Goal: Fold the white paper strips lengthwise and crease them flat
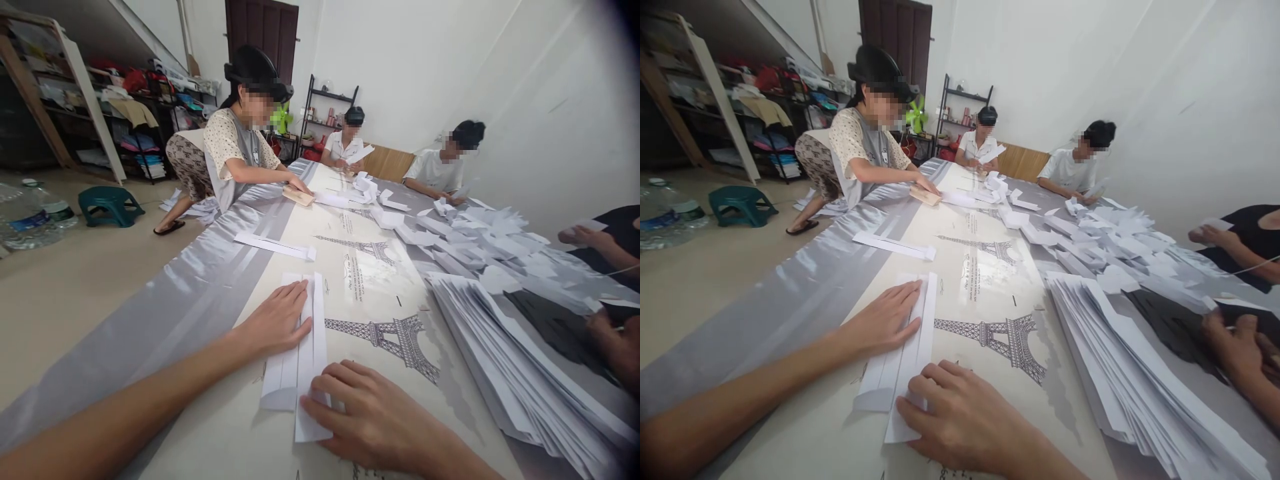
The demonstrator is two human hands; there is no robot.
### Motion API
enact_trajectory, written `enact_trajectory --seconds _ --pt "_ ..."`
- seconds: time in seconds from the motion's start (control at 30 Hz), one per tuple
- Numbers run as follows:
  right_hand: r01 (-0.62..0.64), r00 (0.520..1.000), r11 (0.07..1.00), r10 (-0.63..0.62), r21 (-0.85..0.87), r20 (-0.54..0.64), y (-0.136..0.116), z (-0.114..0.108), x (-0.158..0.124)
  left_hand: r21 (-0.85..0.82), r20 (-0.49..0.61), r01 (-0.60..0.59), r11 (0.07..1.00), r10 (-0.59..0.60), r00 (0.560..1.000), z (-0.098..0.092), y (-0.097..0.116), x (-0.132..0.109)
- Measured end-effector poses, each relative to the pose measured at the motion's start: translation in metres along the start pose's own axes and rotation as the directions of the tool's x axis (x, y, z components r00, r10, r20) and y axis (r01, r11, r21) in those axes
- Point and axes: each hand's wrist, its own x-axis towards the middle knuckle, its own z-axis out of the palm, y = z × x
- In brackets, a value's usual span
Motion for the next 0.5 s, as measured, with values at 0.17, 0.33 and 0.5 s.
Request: enact_trajectory --seconds 0.17,0.33,0.5 --pt "-0.020 0.999 0.998 0.023 0.059 -0.045 -0.003 0.001 0.003 -0.017 -0.006 0.027 0.999 -0.027 1.000 0.004 -0.002 0.002" --pt "-0.075 0.992 0.951 0.103 0.299 -0.080 0.002 0.005 0.004 -0.014 -0.010 0.032 0.999 -0.032 0.999 0.010 -0.004 0.002" --pt "-0.129 0.980 0.850 0.189 0.511 -0.067 0.009 0.008 0.001 -0.017 -0.026 0.032 0.999 -0.033 0.999 0.010 -0.003 0.001"
